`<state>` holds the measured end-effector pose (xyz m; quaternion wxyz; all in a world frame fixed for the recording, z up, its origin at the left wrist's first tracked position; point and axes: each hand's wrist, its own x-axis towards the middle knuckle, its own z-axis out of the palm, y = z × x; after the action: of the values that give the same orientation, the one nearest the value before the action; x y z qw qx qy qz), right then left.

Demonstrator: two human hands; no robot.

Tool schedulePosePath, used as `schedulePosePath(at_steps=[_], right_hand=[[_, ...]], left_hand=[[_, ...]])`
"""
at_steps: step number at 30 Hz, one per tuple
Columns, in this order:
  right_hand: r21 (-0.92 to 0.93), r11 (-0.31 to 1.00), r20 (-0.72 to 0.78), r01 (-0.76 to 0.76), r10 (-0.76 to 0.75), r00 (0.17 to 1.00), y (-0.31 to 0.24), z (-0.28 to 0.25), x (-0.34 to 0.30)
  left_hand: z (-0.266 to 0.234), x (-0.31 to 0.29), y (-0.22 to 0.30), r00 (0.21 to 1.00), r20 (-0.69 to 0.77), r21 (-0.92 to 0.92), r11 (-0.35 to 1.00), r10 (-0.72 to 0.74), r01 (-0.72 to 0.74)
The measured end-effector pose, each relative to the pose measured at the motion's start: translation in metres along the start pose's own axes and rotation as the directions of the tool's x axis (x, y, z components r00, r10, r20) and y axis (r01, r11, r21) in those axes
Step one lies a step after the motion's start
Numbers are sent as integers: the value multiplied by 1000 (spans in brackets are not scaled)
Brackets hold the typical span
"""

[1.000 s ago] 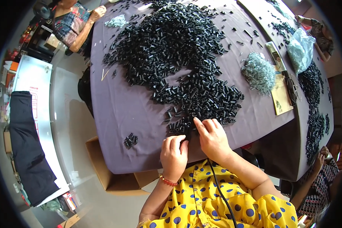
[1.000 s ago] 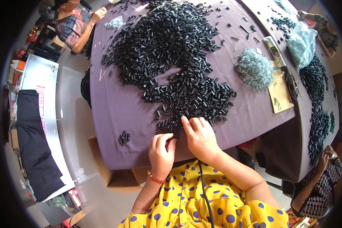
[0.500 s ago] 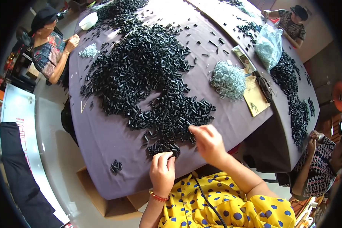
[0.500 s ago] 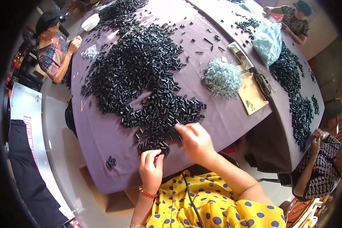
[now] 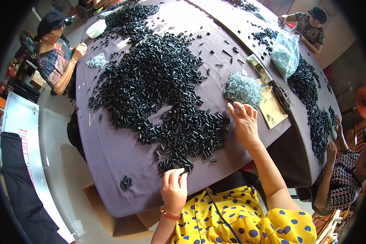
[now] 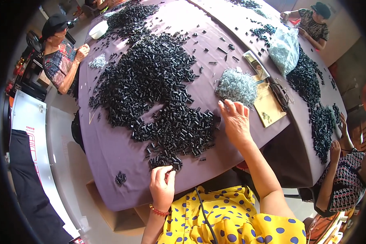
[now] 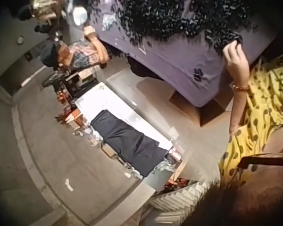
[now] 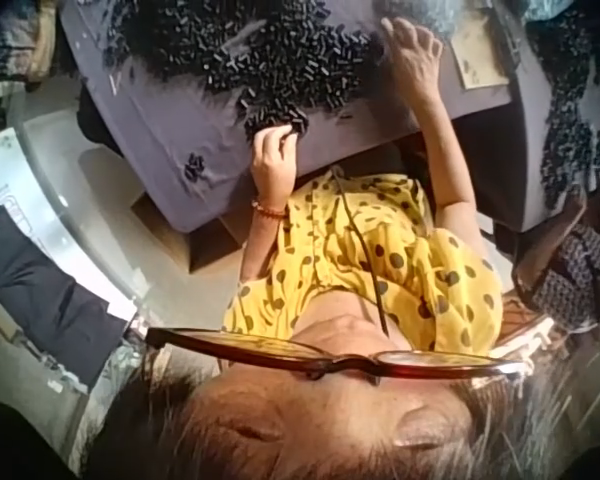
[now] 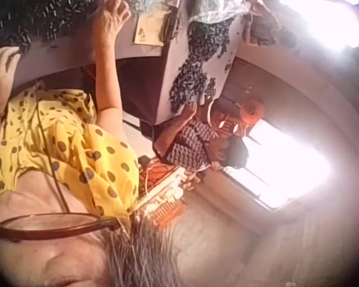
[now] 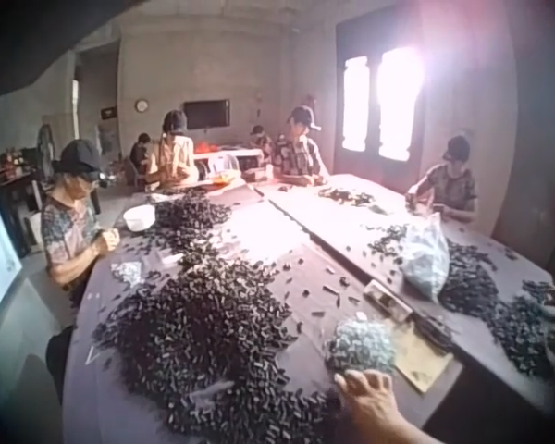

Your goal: The person assembles plastic cord locks by picking up plastic parts from a table, fitting the components together by hand, and setting the assembled pieces aside.

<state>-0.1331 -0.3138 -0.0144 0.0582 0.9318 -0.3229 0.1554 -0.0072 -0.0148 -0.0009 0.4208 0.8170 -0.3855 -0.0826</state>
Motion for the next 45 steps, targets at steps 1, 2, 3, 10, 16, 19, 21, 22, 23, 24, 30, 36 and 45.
schedulePosePath(at_steps=[1, 2, 3, 10, 16, 19, 21, 22, 23, 24, 30, 36, 45], right_hand=[[-15, 1000, 4, 13, -13, 1000, 1, 1, 2], [-14, 1000, 6, 11, -11, 1000, 3, 4, 3], [-34, 999, 11, 17, -17, 1000, 6, 6, 3], [28, 999, 32, 16, -17, 999, 11, -3, -12], [237, 971, -77, -37, 57, 995, 21, -2, -32], [223, 972, -116, -80, 108, 987, 21, -1, -27], [105, 992, -105, -66, 77, 991, 16, -4, -23], [106, 992, -104, -66, 77, 992, 15, -5, -23], [109, 992, -91, -55, 65, 994, 14, -7, -24], [113, 993, -78, -45, 54, 995, 14, -8, -26], [341, 938, -4, -58, 63, 998, 19, -21, -45], [184, 982, -61, -41, 53, 997, 26, -13, -26], [372, 928, 22, -29, 23, 1000, 33, -22, -52]], left_hand=[[0, 0, -2, 1000, 3, -2, 1000, -2, 2], [0, 0, -3, 1000, 6, -4, 1000, -4, 4], [0, -1, -3, 1000, 9, -4, 1000, -4, 4], [0, -1, -4, 1000, 6, -19, 1000, -24, 24], [0, -1, -4, 1000, 12, -15, 1000, -12, 12], [0, -1, -3, 1000, 14, -12, 1000, -8, 8], [-1, -1, -2, 1000, 14, -9, 1000, -7, 7], [-1, -2, -1, 1000, 14, -11, 1000, 4, -4], [-1, -1, 0, 1000, 14, -13, 1000, 15, -15], [-1, 0, 3, 1000, 16, -12, 1000, 15, -14], [10, 3, 22, 996, 80, -84, 996, 38, -31], [39, 31, 60, 967, 187, -180, 974, 173, -139], [105, 117, 92, 942, 47, -53, 943, 331, -329]])
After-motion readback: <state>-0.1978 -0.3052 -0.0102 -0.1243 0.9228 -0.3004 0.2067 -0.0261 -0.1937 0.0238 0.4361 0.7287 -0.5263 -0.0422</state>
